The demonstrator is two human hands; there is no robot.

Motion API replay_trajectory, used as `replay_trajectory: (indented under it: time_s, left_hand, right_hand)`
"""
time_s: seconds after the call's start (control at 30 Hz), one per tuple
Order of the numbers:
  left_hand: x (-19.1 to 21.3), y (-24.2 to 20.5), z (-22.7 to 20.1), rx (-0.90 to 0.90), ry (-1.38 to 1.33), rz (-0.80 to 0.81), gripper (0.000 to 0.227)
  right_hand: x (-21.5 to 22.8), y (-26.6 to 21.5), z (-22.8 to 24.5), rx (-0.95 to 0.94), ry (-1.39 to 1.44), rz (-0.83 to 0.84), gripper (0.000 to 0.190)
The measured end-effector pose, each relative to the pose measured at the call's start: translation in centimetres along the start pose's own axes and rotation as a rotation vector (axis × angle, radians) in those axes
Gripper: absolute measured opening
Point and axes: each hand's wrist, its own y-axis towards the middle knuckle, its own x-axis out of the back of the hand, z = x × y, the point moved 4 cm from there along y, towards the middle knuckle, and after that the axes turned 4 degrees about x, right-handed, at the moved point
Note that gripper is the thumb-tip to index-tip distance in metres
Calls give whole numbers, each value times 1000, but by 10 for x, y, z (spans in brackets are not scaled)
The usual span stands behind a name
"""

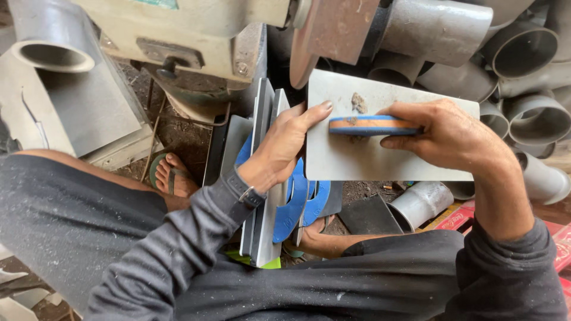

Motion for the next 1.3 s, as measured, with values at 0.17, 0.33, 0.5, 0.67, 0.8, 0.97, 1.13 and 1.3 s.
replay_trajectory:
  time_s: [0.17, 0.33, 0.5, 0.67, 0.8, 0.97, 1.13, 1.3]
  left_hand:
    - [0, 3, 2, -20, 13, -50, 49]
    - [4, 5, 5, -58, 86, -106, 52]
    - [2, 7, 6, -75, 86, -96, 52]
    - [-4, 6, 4, -91, 13, -56, 50]
    - [-8, 9, 4, -98, -4, -75, 48]
    - [-13, 16, 7, -131, -25, -42, 48]
    - [-14, 23, 9, -193, 72, -73, 50]
    - [-22, 26, 6, -90, -3, -66, 48]
  right_hand:
    - [-3, 1, 8, -8, 33, 11, 33]
    - [-2, 5, 7, 45, 47, -2, 43]
    - [1, 10, -1, 6, -15, 47, 41]
    - [9, 18, -13, 41, -26, 12, 50]
    - [17, 30, -23, 15, -122, 20, 49]
    - [32, 47, -29, -46, -180, 30, 43]
    - [48, 70, -30, 67, -332, 38, 41]
    - [59, 92, -31, 91, -400, 34, 55]
